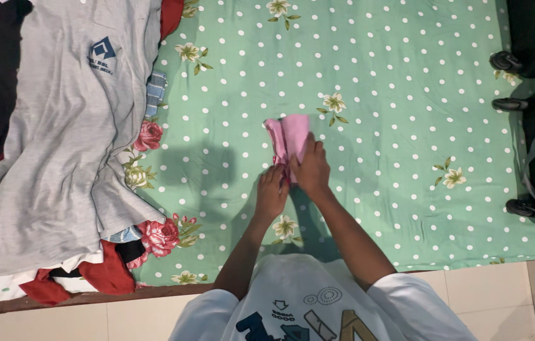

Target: The person folds several garments on a bed and places them into an open suitcase. They fold a pink top, a grey shirt, and a blue striped shirt, arranging each neatly inside the suitcase.

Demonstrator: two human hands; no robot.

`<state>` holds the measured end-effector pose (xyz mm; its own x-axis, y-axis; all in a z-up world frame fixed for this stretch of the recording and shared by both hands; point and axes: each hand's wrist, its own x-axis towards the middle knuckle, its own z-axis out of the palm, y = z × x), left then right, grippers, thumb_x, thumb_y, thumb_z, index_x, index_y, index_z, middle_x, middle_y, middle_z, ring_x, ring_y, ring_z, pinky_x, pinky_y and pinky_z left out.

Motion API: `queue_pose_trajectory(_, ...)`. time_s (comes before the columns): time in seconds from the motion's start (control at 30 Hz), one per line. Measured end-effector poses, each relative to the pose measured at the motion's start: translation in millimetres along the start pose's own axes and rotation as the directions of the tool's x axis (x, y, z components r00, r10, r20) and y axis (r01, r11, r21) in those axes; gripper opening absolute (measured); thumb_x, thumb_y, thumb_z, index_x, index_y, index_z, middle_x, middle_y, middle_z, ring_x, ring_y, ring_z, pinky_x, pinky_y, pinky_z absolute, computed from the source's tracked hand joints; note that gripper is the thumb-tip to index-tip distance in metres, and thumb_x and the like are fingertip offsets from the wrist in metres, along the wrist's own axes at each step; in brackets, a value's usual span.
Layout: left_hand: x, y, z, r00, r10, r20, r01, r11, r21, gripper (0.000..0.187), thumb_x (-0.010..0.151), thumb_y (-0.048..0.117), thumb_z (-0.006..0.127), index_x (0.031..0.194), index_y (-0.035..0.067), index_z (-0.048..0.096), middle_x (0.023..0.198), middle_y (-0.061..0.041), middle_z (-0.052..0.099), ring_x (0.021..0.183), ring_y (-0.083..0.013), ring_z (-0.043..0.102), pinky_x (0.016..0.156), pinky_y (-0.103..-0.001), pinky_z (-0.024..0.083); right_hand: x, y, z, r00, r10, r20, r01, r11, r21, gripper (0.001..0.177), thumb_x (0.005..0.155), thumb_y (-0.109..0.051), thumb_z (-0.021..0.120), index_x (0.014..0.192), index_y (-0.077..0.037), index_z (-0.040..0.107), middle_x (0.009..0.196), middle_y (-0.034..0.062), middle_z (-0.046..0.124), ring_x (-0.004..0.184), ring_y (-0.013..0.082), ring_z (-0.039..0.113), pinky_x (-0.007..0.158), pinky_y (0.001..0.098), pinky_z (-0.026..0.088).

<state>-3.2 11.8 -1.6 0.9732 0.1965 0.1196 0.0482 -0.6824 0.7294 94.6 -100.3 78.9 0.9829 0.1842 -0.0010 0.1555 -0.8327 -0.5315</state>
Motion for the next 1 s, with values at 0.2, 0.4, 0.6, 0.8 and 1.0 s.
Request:
queue_pose_trajectory(0.2,8.2,-4.7,-0.9,0.963,-0.205,-0.174,0.119,0.904,-0.410,0.039,0.107,0.022,0.046,0.139,0.003,0.057,0.128,-0.023,0.067,0.115,-0.0389,0.064,0.099,-0.045,0.050,-18.4,-10.5,20.1,0.922,-0.383,-0.054,0.381,0.923,-0.049,0.064,0.104,-0.034,0.052,0.158,-0.002,0.036,0.158,0.0256,0.037,0.142,0.0459,0.041,0.113,0.0556,0.036)
queue_pose_trajectory(0.4,13.2,-14.0,-0.7,0.942,-0.270,-0.198,0.158,0.879,-0.449,0.043,0.104,0.024,0.055,0.139,0.000,0.055,0.116,-0.022,0.069,0.098,-0.0333,0.070,0.085,-0.040,0.054,-15.1,19.5,45.2,0.837,-0.544,0.065,0.518,0.824,0.229,0.055,0.109,-0.023,0.044,0.162,-0.014,0.036,0.170,0.0206,0.028,0.155,0.0429,0.027,0.123,0.0515,0.027)
queue_pose_trajectory(0.6,20.7,-29.1,5.2,0.909,-0.417,-0.017,0.359,0.803,-0.476,0.046,0.099,0.027,0.062,0.137,0.002,0.057,0.092,-0.015,0.069,0.075,-0.0196,0.063,0.071,-0.036,0.053,-23.5,58.3,70.9,0.972,-0.220,-0.076,0.224,0.795,0.564,0.053,0.102,-0.011,0.059,0.154,-0.010,0.046,0.156,0.0177,0.046,0.148,0.0327,0.043,0.120,0.0377,0.035)
queue_pose_trajectory(0.8,17.8,-44.9,28.9,0.794,-0.536,0.289,0.559,0.454,-0.694,0.042,0.102,0.031,0.059,0.133,0.002,0.059,0.109,-0.010,0.068,0.091,-0.0180,0.065,0.076,-0.035,0.054,-45.3,88.0,81.6,0.890,0.196,0.412,-0.450,0.227,0.864,0.060,0.097,-0.027,0.068,0.148,-0.002,0.047,0.134,0.0098,0.062,0.124,0.0165,0.058,0.110,0.0330,0.040)
queue_pose_trajectory(1.0,-4.3,-46.1,61.0,0.726,-0.496,0.477,0.561,0.026,-0.827,0.060,0.098,0.031,0.063,0.149,0.009,0.040,0.143,-0.008,0.053,0.123,-0.0269,0.060,0.095,-0.044,0.055,-62.6,104.3,55.1,0.852,0.151,0.501,-0.478,-0.166,0.863,0.052,0.094,-0.032,0.072,0.133,0.001,0.062,0.126,0.0086,0.068,0.118,0.0198,0.062,0.106,0.0355,0.046)
